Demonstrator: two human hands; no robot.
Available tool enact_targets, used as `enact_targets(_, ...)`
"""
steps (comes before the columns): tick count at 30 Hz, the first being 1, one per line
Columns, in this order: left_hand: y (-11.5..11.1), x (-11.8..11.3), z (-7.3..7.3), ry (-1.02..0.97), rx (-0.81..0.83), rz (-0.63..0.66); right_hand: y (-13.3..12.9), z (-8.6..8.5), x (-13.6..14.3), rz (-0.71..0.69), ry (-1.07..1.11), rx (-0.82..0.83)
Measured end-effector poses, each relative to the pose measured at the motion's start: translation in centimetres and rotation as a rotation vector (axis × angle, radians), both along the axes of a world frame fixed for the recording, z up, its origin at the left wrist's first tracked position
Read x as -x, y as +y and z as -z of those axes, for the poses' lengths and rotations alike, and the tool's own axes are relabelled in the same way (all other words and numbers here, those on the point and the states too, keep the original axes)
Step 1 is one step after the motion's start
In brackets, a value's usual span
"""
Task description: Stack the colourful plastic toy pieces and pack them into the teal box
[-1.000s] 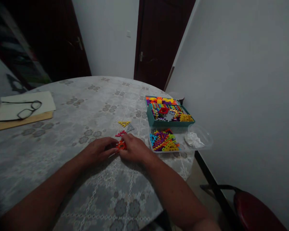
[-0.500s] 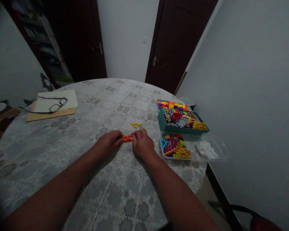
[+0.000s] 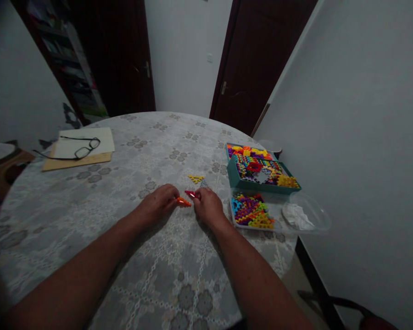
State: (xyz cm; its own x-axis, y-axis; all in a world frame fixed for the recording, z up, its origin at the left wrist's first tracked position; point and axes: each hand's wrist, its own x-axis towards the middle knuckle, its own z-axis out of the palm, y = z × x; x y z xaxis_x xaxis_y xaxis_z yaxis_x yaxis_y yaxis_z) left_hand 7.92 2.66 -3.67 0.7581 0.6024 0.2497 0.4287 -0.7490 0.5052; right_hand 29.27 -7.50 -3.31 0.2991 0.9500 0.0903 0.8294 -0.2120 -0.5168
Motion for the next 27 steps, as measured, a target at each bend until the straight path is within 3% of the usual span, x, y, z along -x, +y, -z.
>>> enact_targets(8, -0.2, -0.3, -0.1, -0.043, -0.005, 0.055, -1.0, 0.0, 0.2, -0.196, -0.002, -0.081)
enact_targets(13, -0.6, -0.4, -0.3, 0.072, 0.017, 0.015, -1.1, 0.3, 0.2, -0.308, 0.047, -0.139)
enact_targets(15, -0.7, -0.4, -0.3, 0.093, 0.026, -0.015, -0.6, 0.9, 0.1, -0.274, 0.061, -0.199)
enact_targets(19, -0.9, -0.5, -0.1, 0.07, 0.027, -0.012, 0.2, 2.5, -0.3, -0.036, -0.136, -0.35)
enact_targets(22, -0.7, -0.7, 0.0, 0.069, 0.003, 0.027, 0.3, 3.3, -0.4, 0.09, -0.306, -0.296)
enact_targets(27, -0.6, -0.8, -0.1, 0.081, -0.009, 0.074, -0.3, 3.1, -0.4, 0.095, -0.316, -0.185)
